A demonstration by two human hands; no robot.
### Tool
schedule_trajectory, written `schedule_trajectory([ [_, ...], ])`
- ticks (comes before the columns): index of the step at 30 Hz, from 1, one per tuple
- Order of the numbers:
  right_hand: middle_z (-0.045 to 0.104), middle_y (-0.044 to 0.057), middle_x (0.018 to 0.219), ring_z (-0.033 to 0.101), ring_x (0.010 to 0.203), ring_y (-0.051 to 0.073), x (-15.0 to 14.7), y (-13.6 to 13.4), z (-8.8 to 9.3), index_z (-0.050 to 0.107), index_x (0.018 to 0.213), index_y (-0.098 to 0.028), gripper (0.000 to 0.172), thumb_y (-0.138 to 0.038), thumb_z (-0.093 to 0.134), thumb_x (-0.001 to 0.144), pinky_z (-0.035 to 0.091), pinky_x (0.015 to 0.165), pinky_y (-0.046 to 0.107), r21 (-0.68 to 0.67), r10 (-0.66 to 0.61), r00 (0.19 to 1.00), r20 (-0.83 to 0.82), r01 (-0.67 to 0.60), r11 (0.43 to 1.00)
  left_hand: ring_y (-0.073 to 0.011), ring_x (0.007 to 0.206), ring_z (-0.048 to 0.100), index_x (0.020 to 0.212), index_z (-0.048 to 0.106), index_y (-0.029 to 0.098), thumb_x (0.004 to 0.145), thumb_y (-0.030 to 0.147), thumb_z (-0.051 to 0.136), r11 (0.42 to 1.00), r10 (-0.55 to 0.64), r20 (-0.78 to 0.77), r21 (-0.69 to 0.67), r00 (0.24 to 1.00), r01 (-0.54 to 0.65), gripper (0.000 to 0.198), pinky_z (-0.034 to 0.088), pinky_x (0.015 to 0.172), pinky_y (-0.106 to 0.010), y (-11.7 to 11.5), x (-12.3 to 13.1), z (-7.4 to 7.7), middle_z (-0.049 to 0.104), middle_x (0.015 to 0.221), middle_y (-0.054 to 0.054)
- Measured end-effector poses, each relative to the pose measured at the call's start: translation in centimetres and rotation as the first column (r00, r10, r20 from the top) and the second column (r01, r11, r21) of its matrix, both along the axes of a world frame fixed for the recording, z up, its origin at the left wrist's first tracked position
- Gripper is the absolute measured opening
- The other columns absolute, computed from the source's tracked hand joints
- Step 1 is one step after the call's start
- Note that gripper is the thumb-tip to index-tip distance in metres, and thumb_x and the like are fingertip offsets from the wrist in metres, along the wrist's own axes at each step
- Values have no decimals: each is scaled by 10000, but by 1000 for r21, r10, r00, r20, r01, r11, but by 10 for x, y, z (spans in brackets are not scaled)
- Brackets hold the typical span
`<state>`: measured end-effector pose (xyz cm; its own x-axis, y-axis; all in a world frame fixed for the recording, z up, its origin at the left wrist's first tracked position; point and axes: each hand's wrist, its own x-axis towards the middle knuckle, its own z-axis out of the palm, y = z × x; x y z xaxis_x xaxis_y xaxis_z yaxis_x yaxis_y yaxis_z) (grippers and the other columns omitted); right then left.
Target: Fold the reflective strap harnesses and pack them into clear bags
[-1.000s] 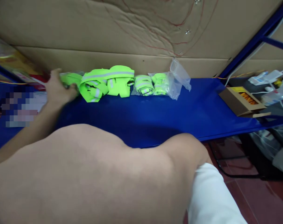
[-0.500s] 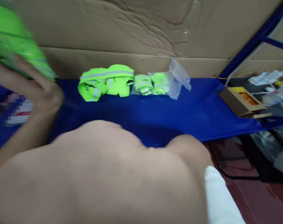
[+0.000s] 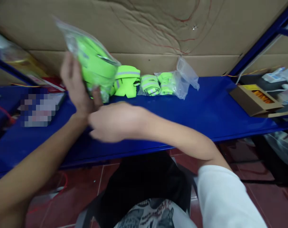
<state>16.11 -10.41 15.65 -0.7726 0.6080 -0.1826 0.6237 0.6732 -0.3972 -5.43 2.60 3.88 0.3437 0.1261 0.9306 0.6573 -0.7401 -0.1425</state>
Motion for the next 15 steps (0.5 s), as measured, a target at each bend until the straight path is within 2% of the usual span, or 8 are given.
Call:
schedule_trajectory([
  [1, 778, 53, 740, 729, 661, 165, 8, 17, -6, 779, 866, -146, 344, -349, 612, 1088, 508, 631, 255, -57, -2, 998, 61, 6, 998, -340, 1677, 356, 1767, 251, 205, 1119, 669, 440, 998, -3, -19, -56, 1000, 2, 819, 294, 1391, -572, -4, 2, -4, 323, 1804, -179],
  [2, 758, 49, 687, 685, 551, 158, 19, 34, -17, 745, 842, -151, 400, -375, 548, 1108, 480, 541, 263, -184, -30, 996, 86, 45, 982, -351, 1669, 372, 1736, 309, 209, 1117, 689, 422, 991, 1, 2, -131, 1000, 0, 792, 302, 1386, -590, -8, 5, -7, 359, 1786, -190],
  [4, 729, 31, 653, 646, 475, 152, 43, 64, -49, 680, 865, -174, 404, -439, 505, 1115, 429, 427, 250, -364, -109, 994, -30, 90, 927, -365, 1671, 377, 1698, 364, 265, 1120, 696, 375, 963, 1, 62, -269, 998, 16, 721, 317, 1377, -619, -15, 11, -10, 406, 1764, -161],
  [5, 707, 16, 644, 626, 461, 145, 55, 75, -66, 655, 912, -189, 375, -456, 485, 1113, 413, 397, 238, -381, -184, 968, -173, 107, 918, -376, 1667, 385, 1696, 365, 301, 1125, 682, 363, 954, -32, 46, -296, 998, 44, 687, 328, 1368, -637, -18, 15, -10, 415, 1761, -143],
  [7, 715, 3, 731, 577, 452, 119, 75, 88, -98, 620, 1056, -211, 357, -527, 461, 1101, 392, 367, 221, -388, -340, 807, -483, 151, 909, -397, 1652, 409, 1693, 371, 346, 1132, 660, 346, 941, -80, -30, -332, 996, 66, 644, 367, 1336, -675, -23, 23, -8, 442, 1746, -125],
  [9, 694, 20, 748, 556, 463, 116, 87, 89, -119, 616, 1015, -214, 573, -748, 412, 1051, 383, 347, 224, -424, -401, 644, -652, 129, 897, -402, 1638, 432, 1683, 401, 362, 1133, 647, 350, 923, -127, -116, -378, 985, 75, 621, 406, 1310, -684, -26, 29, -6, 490, 1713, -117],
  [11, 695, 29, 784, 569, 502, 117, 90, 85, -129, 625, 1023, -217, 688, -888, 489, 948, 419, 366, 223, -413, -401, 541, -739, 105, 904, -380, 1631, 449, 1676, 428, 358, 1145, 598, 353, 904, -178, -168, -417, 970, 94, 588, 437, 1303, -651, -28, 33, -4, 531, 1679, -116],
  [15, 725, 42, 911, 641, 576, 141, 86, 79, -131, 588, 1282, -225, 915, -999, 596, 794, 479, 403, 241, -389, -353, 486, -800, 30, 921, -337, 1544, 544, 1627, 530, 374, 1150, 425, 448, 912, -204, -189, -394, 961, 116, 486, 493, 1264, -570, -27, 27, -4, 577, 1613, -111],
])
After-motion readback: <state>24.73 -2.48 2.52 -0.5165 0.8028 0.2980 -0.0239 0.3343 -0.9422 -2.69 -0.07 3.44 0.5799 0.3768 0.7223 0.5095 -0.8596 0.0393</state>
